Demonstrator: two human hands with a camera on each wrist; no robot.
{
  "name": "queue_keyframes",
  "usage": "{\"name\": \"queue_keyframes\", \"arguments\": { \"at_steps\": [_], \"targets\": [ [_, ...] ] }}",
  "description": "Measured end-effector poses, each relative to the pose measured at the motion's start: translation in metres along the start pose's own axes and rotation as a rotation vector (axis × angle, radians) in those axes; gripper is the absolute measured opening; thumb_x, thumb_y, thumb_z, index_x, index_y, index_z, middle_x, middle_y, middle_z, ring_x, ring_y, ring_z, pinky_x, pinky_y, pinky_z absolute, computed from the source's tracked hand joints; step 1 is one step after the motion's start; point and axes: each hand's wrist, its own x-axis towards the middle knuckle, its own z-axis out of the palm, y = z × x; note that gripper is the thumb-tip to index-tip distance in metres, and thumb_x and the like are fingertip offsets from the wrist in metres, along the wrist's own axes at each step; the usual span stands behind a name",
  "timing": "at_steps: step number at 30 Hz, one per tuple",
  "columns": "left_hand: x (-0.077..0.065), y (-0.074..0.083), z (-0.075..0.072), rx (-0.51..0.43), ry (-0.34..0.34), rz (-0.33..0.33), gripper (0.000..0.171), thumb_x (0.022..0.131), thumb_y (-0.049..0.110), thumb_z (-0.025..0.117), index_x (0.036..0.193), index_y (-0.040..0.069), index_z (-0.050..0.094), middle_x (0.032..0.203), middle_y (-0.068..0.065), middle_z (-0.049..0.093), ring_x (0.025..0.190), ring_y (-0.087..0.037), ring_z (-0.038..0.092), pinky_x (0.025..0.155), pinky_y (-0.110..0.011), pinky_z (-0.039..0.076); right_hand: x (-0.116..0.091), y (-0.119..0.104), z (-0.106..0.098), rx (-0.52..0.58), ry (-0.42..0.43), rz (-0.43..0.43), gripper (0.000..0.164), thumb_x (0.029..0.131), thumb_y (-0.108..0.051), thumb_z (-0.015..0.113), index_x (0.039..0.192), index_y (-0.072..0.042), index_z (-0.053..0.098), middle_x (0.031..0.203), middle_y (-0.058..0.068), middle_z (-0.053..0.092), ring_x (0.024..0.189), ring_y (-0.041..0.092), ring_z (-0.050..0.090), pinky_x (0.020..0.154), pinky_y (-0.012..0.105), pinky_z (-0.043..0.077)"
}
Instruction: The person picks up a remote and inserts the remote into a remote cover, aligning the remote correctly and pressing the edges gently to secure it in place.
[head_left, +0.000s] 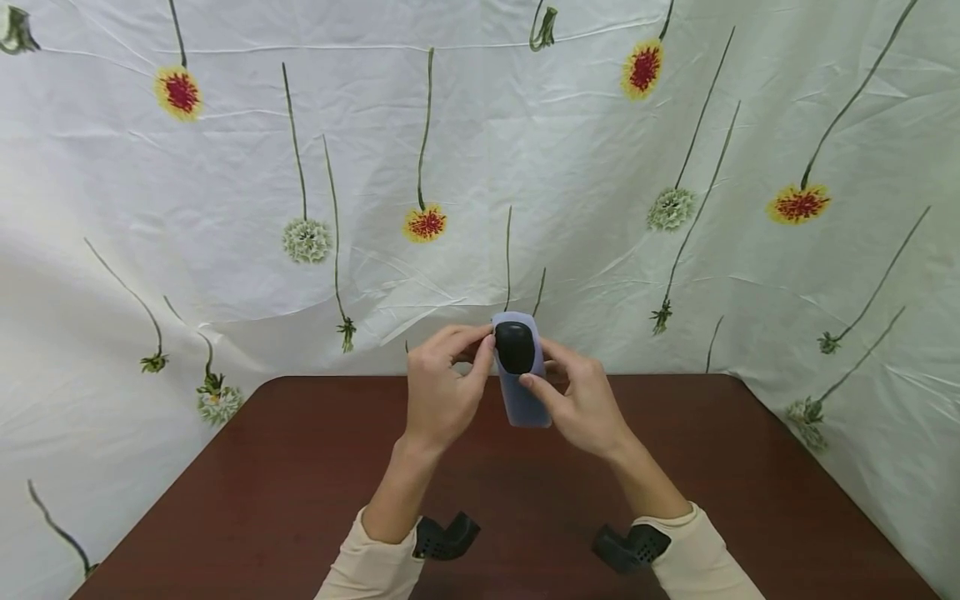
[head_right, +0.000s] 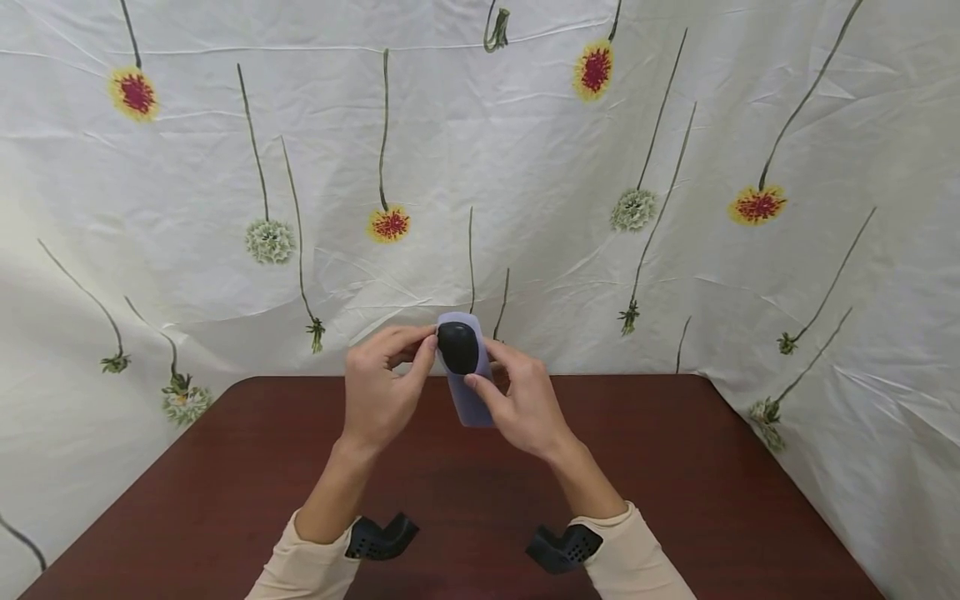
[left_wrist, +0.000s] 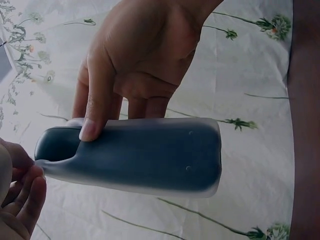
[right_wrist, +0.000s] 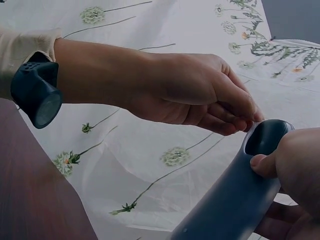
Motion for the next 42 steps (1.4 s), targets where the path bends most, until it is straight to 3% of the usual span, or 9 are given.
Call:
{"name": "queue_keyframes", "arguments": {
  "at_steps": [14,21,25,28,32,39,42],
  "targets": [
    [0.002,-0.003,-0.005,-0.031,-0.030,-0.009,0.011,0.092,-0.003,0.073,0.101,-0.004,0.079,0.090,-0.010,0.074,0.072,-0.017,0.070,0.067,-0.028,0.060,0.000,-0.003,-0.002,0.081,-0.047,0.046,0.051,0.093,0.005,0.074,0.141,-0.002,0.060,0.116,0.013,0.072,0.093,0.024,0.075,0.079,0.040,0.061],
    [0.002,-0.004,-0.008,-0.052,-0.055,-0.052,0.012,0.094,0.005,0.076,0.104,-0.001,0.080,0.093,-0.007,0.074,0.075,-0.015,0.071,0.066,-0.029,0.060,-0.001,-0.003,-0.004,0.111,-0.058,0.072,0.049,0.095,0.003,0.072,0.143,-0.002,0.060,0.115,0.012,0.073,0.094,0.024,0.075,0.079,0.040,0.061],
    [0.002,-0.005,-0.010,-0.063,-0.116,-0.149,0.019,0.095,0.012,0.076,0.111,0.002,0.078,0.095,-0.004,0.073,0.079,-0.013,0.071,0.066,-0.032,0.061,-0.001,-0.005,-0.006,0.159,-0.047,0.109,0.048,0.097,0.000,0.070,0.144,-0.003,0.058,0.112,0.014,0.074,0.096,0.026,0.075,0.081,0.041,0.060],
    [0.000,-0.008,-0.012,-0.119,-0.226,-0.226,0.023,0.096,0.014,0.076,0.116,0.003,0.077,0.100,-0.002,0.073,0.084,-0.014,0.070,0.069,-0.036,0.061,-0.001,-0.006,-0.009,0.195,-0.036,0.139,0.048,0.099,-0.003,0.068,0.145,-0.005,0.058,0.119,0.013,0.072,0.100,0.027,0.073,0.085,0.045,0.059],
    [-0.001,-0.011,-0.011,-0.216,-0.365,-0.262,0.023,0.095,0.011,0.076,0.117,0.004,0.076,0.105,-0.001,0.073,0.091,-0.016,0.069,0.071,-0.040,0.061,-0.002,-0.007,-0.010,0.231,-0.016,0.145,0.047,0.101,-0.005,0.066,0.147,-0.007,0.056,0.128,0.012,0.067,0.106,0.030,0.071,0.088,0.049,0.058],
    [-0.002,-0.011,-0.010,-0.296,-0.379,-0.273,0.021,0.095,0.006,0.075,0.116,0.005,0.074,0.100,-0.001,0.074,0.093,-0.018,0.071,0.072,-0.047,0.059,-0.001,-0.008,-0.004,0.259,0.005,0.096,0.047,0.102,-0.002,0.063,0.148,-0.003,0.054,0.131,0.014,0.058,0.117,0.034,0.066,0.089,0.047,0.058],
    [-0.001,-0.010,-0.009,-0.324,-0.388,-0.273,0.020,0.097,0.004,0.073,0.117,0.003,0.072,0.102,-0.003,0.074,0.094,-0.019,0.071,0.075,-0.046,0.060,-0.001,-0.010,-0.003,0.271,0.024,0.118,0.043,0.104,-0.004,0.060,0.147,-0.001,0.054,0.125,0.014,0.049,0.120,0.035,0.063,0.089,0.044,0.058]
  ]
}}
